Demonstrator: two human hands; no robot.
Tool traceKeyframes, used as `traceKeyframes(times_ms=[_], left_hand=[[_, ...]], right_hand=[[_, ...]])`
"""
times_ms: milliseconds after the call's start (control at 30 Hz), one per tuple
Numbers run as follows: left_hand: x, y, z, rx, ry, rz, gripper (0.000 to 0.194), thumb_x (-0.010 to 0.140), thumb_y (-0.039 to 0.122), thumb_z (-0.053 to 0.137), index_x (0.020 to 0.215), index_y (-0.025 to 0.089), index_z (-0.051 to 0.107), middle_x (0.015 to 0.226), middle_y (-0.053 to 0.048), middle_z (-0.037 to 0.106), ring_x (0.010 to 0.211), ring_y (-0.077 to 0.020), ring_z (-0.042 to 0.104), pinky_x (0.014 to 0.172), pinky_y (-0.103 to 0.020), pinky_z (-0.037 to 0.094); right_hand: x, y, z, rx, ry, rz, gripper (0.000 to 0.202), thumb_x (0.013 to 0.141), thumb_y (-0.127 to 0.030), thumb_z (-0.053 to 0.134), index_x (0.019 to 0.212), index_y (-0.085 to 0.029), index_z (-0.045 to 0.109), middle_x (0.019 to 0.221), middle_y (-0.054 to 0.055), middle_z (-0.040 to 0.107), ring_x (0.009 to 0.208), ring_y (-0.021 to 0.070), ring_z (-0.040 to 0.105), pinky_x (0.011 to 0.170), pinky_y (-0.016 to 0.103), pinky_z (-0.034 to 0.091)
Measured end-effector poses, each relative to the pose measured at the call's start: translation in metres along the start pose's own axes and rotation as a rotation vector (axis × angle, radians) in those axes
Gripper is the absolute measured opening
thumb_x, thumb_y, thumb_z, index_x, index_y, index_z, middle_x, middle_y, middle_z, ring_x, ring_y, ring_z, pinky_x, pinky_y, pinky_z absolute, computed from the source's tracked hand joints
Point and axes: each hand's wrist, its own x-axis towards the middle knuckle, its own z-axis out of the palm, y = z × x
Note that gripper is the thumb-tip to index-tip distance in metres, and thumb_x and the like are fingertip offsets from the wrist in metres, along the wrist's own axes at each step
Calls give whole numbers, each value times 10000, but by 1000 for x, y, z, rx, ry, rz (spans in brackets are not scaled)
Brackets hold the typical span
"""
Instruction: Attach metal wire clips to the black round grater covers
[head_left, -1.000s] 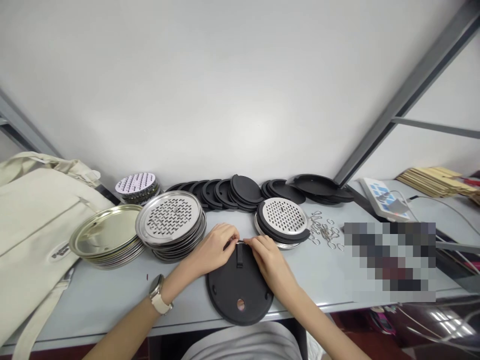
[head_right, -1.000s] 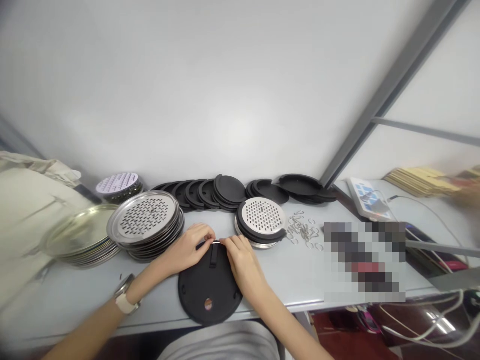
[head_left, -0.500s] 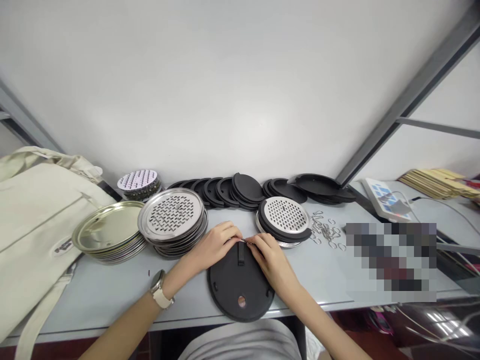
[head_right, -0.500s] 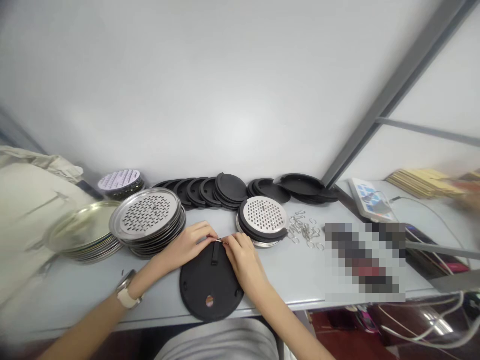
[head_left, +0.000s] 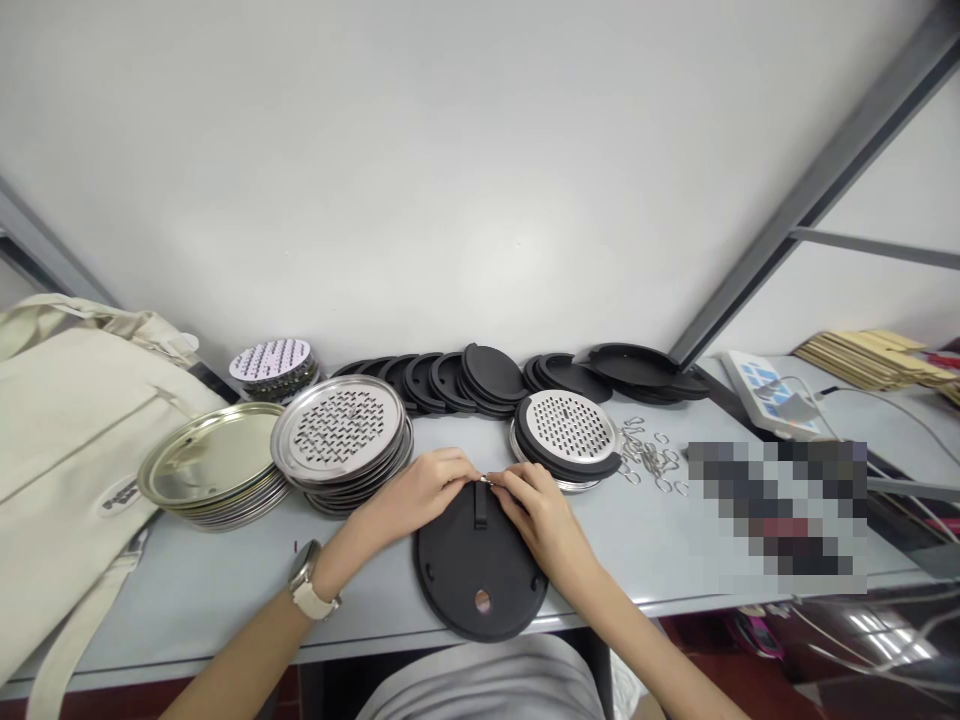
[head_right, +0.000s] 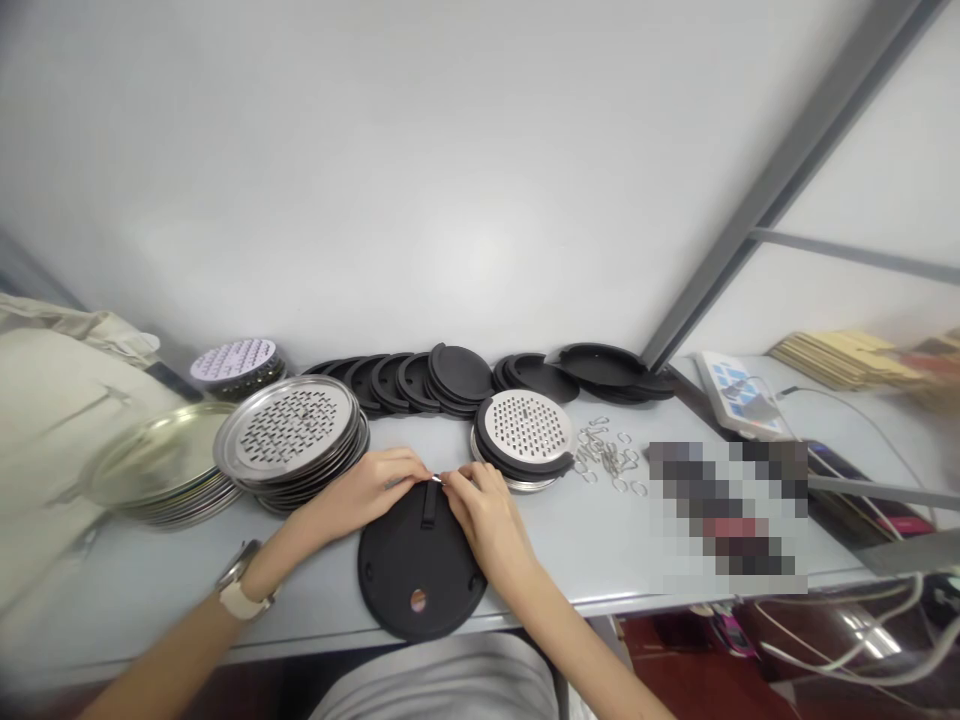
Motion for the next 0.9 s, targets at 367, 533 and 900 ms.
traceKeyframes(times_ms=[367, 533, 900], left_hand=[[3, -4, 6, 19, 72, -6, 201, 918, 72, 510, 944, 161, 688, 929, -40, 668, 906, -163, 616, 849, -272, 460], [3, -5, 8, -12, 89, -2, 204, 914, 66, 516, 941, 170, 690, 932, -33, 668, 912, -155, 619, 858, -262, 460], [6, -7, 10, -47, 136, -24, 211, 888, 65, 553, 921, 194, 717, 913, -18, 703, 885, -155, 638, 835, -262, 469]], right_hand=[[-1, 5, 2, 140, 6, -30, 272, 975, -163, 452, 1179, -217, 624, 1034, 79, 633, 941, 221, 575, 849, 387, 514], [0, 6, 3, 186, 33, -41, 361, 940, -60, 421, 1193, -215, 627, 1059, 80, 653, 952, 223, 579, 854, 403, 526], [2, 4, 3, 179, 81, -80, 374, 926, -45, 407, 1136, -208, 671, 1024, 85, 693, 906, 239, 568, 821, 441, 536]])
